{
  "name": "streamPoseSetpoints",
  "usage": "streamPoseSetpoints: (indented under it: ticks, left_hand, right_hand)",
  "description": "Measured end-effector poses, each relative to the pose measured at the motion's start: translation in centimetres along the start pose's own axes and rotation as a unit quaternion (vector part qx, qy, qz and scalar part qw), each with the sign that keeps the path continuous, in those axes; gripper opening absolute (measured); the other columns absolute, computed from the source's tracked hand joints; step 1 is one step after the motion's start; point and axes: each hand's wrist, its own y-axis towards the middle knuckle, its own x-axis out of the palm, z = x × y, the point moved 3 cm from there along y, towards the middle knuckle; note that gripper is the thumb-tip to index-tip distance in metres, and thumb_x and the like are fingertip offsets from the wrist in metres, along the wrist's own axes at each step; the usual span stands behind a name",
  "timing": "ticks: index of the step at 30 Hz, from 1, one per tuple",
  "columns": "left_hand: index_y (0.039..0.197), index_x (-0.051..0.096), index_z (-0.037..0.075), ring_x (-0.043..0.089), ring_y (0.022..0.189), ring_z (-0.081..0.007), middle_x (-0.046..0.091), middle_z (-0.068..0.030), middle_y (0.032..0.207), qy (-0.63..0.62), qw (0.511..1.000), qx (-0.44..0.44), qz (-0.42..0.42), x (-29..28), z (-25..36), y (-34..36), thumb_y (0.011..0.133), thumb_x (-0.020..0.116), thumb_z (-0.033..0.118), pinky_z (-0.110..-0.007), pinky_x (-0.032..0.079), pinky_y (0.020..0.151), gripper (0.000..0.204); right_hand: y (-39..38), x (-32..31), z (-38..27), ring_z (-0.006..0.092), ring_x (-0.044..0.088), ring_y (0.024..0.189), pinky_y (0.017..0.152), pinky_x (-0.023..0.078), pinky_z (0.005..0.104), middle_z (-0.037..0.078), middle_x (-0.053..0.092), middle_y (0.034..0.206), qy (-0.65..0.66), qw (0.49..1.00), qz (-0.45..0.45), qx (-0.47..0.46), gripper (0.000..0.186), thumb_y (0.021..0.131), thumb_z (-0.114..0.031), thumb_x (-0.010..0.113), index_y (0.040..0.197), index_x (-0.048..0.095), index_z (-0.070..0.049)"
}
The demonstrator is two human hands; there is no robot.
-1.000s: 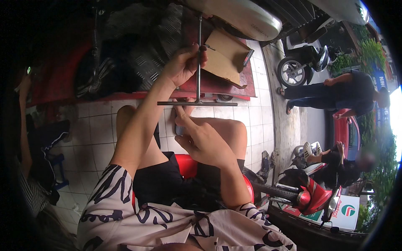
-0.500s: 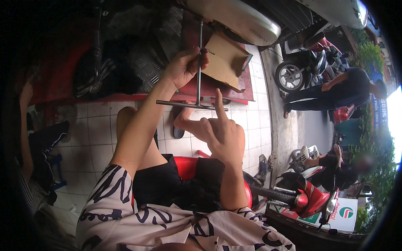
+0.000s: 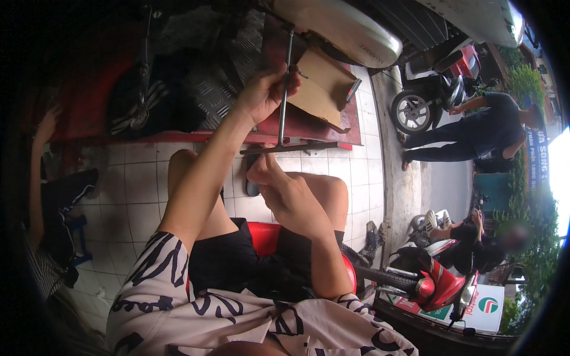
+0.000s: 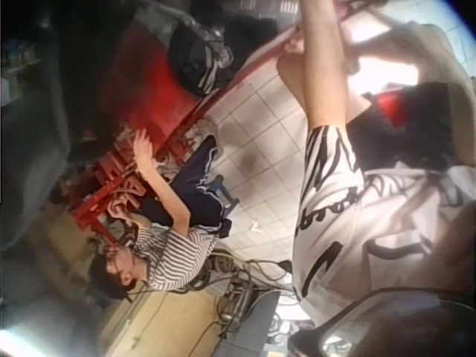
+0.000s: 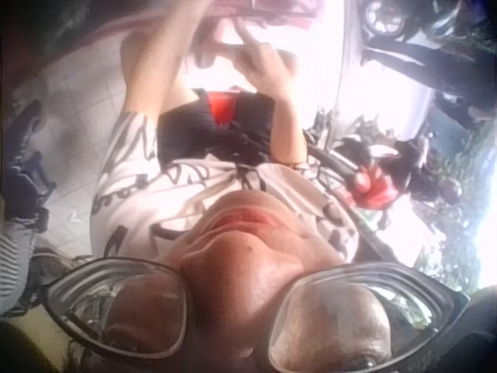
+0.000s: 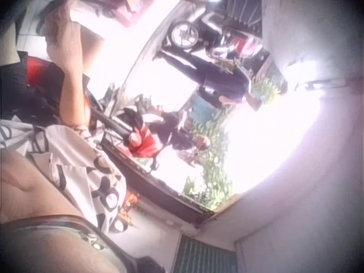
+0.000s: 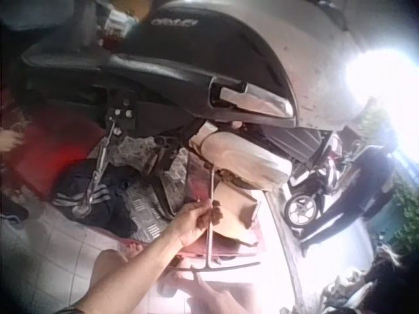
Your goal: The person uses a T-handle wrench to tighten bolts on the underside of a motorcycle. They repeatedly position the wrench, turn it, and adjust their grip while working on the vehicle's lower frame.
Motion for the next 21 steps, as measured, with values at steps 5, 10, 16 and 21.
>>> streamPoseSetpoints:
  ticks: [5, 10, 16, 21]
  left_hand:
    - [0.107, 0.062, -0.005, 0.071, 0.09, -0.0241, 0.07, -0.0164, 0.099, 0.035, 0.999, 0.0, -0.006, 0.5, 0.1, -0.1, 0.099, 0.055, 0.015, -0.033, 0.061, 0.078, 0.023]
    - [0.106, 0.063, -0.006, 0.071, 0.091, -0.0253, 0.069, -0.0175, 0.099, 0.053, 0.997, -0.008, 0.048, 0.4, -0.7, -0.1, 0.098, 0.056, 0.013, -0.035, 0.062, 0.078, 0.022]
    - [0.105, 0.063, -0.006, 0.071, 0.091, -0.0261, 0.069, -0.0172, 0.1, 0.054, 0.998, -0.003, 0.044, 0.2, -0.7, -0.1, 0.098, 0.056, 0.012, -0.035, 0.061, 0.078, 0.021]
    - [0.104, 0.064, -0.006, 0.071, 0.09, -0.0271, 0.069, -0.0171, 0.098, 0.081, 0.995, -0.006, 0.058, 0.1, -0.9, -0.1, 0.097, 0.056, 0.011, -0.035, 0.061, 0.078, 0.02]
  right_hand:
    - [-0.6, 0.1, 1.5, 0.0168, 0.052, 0.054, 0.061, 0.047, 0.0252, 0.009, 0.069, 0.084, 0.232, 0.957, 0.16, 0.063, 0.078, 0.083, 0.004, 0.049, 0.154, 0.017, -0.004]
    - [0.1, 1.1, 1.1, 0.0138, 0.055, 0.059, 0.064, 0.047, 0.0267, 0.008, 0.065, 0.075, 0.045, 0.996, -0.007, 0.074, 0.074, 0.087, -0.003, 0.048, 0.153, 0.015, 0.002]
    - [-0.6, -0.7, 2.0, 0.0059, 0.038, 0.048, 0.047, 0.029, 0.022, -0.002, 0.043, 0.054, 0.08, 0.958, 0.239, 0.139, 0.07, 0.085, -0.004, 0.048, 0.152, 0.026, -0.003]
    - [0.4, 0.0, 4.3, 0.0078, 0.031, 0.044, 0.046, 0.028, 0.0233, 0.0, 0.035, 0.052, -0.104, 0.94, 0.272, 0.176, 0.064, 0.075, -0.001, 0.068, 0.137, 0.055, -0.007]
